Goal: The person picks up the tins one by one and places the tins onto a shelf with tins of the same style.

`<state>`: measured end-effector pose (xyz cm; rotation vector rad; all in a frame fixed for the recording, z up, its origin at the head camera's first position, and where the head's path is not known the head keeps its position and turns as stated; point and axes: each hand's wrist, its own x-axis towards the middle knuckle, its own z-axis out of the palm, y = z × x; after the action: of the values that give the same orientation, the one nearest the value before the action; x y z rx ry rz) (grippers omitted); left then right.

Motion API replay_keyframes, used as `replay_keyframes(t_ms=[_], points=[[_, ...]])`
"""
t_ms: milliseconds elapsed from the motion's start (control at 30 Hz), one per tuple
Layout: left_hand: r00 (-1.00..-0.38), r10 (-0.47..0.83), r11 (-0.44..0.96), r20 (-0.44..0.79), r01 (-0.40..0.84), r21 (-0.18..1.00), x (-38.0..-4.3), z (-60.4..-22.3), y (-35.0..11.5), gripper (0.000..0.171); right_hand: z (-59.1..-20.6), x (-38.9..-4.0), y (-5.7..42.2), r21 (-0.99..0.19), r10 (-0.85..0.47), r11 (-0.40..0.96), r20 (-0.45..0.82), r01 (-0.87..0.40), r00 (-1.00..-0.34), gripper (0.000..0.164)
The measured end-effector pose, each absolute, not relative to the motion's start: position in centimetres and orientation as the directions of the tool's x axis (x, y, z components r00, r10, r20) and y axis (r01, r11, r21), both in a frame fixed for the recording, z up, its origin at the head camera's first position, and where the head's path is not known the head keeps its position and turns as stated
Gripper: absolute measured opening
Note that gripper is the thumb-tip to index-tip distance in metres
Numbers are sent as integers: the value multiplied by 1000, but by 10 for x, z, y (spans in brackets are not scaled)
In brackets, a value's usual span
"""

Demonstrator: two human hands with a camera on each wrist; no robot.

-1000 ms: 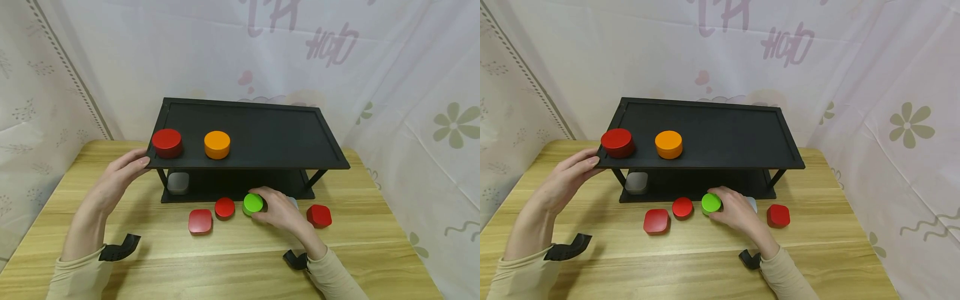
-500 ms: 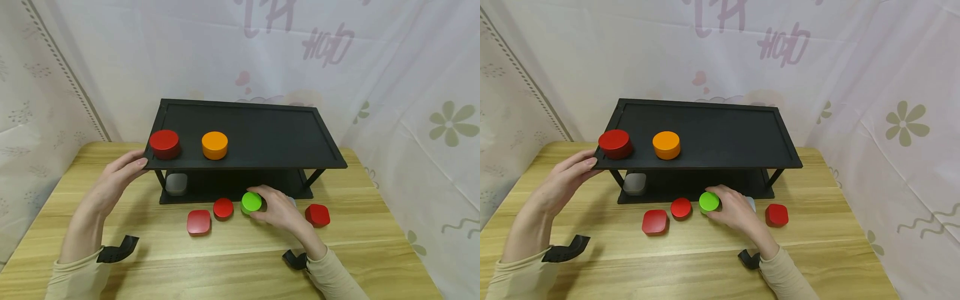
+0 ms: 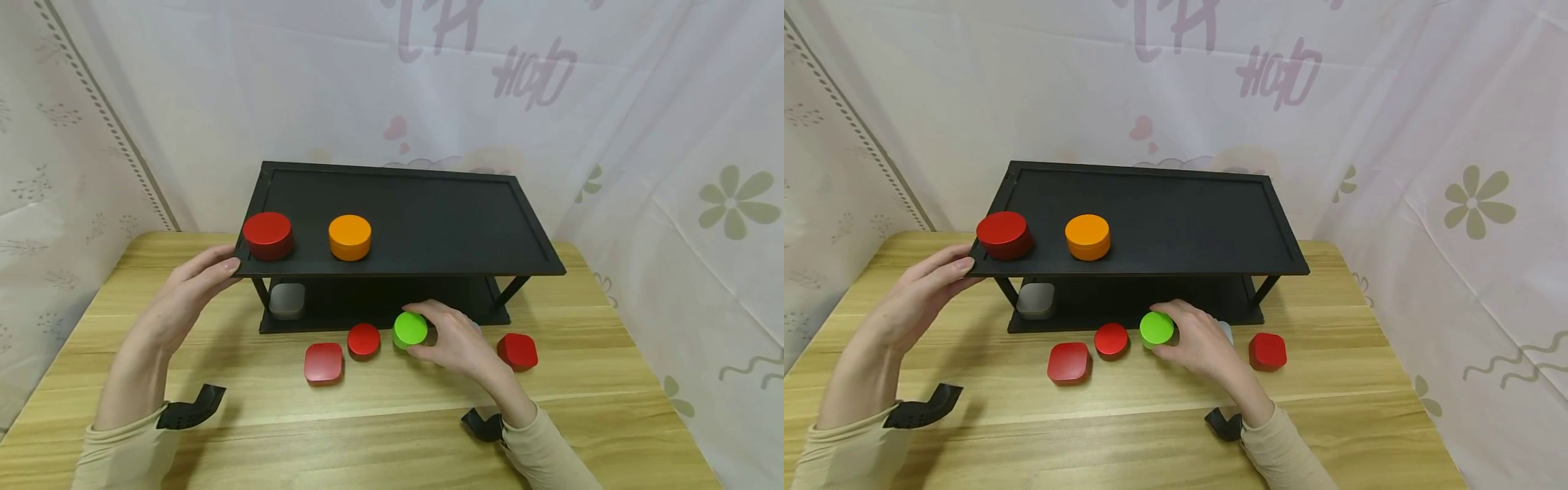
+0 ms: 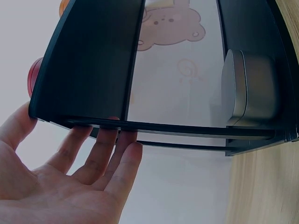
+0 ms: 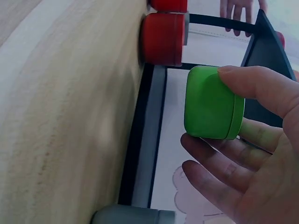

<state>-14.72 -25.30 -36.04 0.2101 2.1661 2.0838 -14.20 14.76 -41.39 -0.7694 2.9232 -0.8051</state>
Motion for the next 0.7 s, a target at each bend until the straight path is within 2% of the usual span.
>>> replay_keyframes(t_ms=[300,700], points=[[-975,220,10,8,11,1000,-148,-362,-256,38,-402,-135,147,-501,-474,725,137,-473,-870,58],[-970,245,51,-8,5,999,-147,-363,-258,42,-389,-127,147,-517,-487,702,153,-490,-860,59]])
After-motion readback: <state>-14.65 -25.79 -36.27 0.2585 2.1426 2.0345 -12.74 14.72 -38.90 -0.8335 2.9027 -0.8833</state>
